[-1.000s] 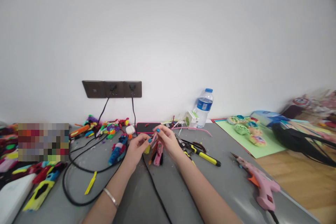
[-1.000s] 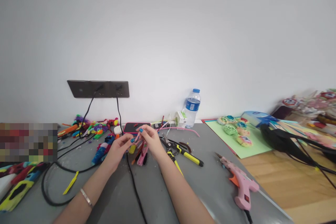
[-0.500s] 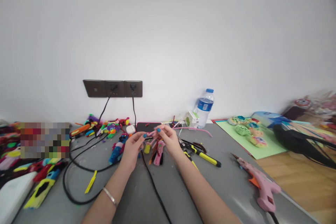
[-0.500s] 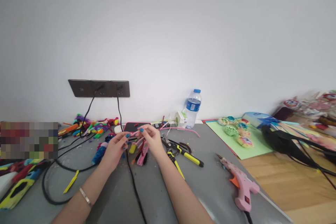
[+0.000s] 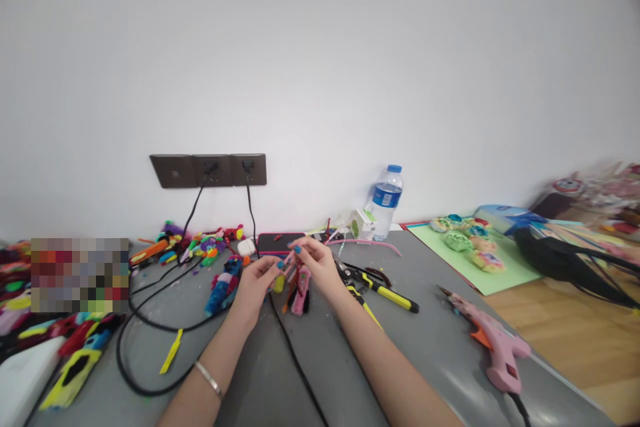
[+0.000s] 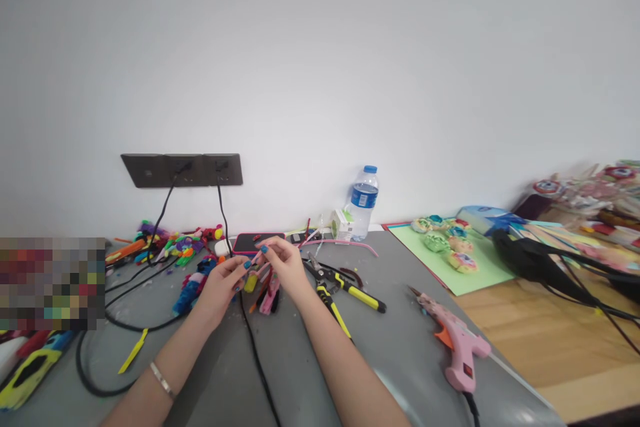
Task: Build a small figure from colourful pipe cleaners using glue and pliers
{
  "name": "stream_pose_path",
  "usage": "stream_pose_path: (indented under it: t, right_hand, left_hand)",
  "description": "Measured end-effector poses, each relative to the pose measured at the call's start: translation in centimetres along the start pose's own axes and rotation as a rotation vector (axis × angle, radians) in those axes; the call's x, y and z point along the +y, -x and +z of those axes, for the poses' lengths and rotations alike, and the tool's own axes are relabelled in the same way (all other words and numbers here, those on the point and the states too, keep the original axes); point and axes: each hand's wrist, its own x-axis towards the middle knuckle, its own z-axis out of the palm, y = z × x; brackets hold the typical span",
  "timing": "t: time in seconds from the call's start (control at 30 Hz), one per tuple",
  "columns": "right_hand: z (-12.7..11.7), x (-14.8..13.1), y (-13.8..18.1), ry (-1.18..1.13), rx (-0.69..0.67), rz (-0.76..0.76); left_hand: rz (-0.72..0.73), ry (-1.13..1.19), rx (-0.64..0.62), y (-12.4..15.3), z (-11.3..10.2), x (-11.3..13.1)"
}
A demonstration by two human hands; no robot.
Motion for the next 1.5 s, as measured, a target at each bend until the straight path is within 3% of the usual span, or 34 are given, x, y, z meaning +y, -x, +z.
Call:
stream_pose_path:
  t: [0.17,0.27,0.47,0.6,0.93,1.5]
  right_hand:
    - [0.1,0.5,0.2,0.012,-0.054,0.025]
    - [0.3,0.7,0.3,0.024,-0.106,0.063]
    - [0.0,0.0,-0.1,-0.052,0.032,-0.008]
    - [0.0,-0.3,-0.1,-0.038,0.004,0.010]
    - [0.4,-0.3,0.3,0.004,-0.057,0.025]
    - [0.5,-0.4,0.5,0.048,-0.089,0.026]
  left_hand:
    - [0.007,-0.163,-0.211,0.4,0.3,0.4]
    - [-0.035,-0.180,-0.267,0.6,0.4,0.4]
    - [-0.082,-0.003,-0.053,0.2,0.0,0.3]
    - [-0.090,0.149,0.053,0.0,-0.1,0.6]
    - [-0.088,0.334,0.116,0.0,-0.1,0.4]
    - [-0.076,0.329,0.094,0.3,-0.2,0.7]
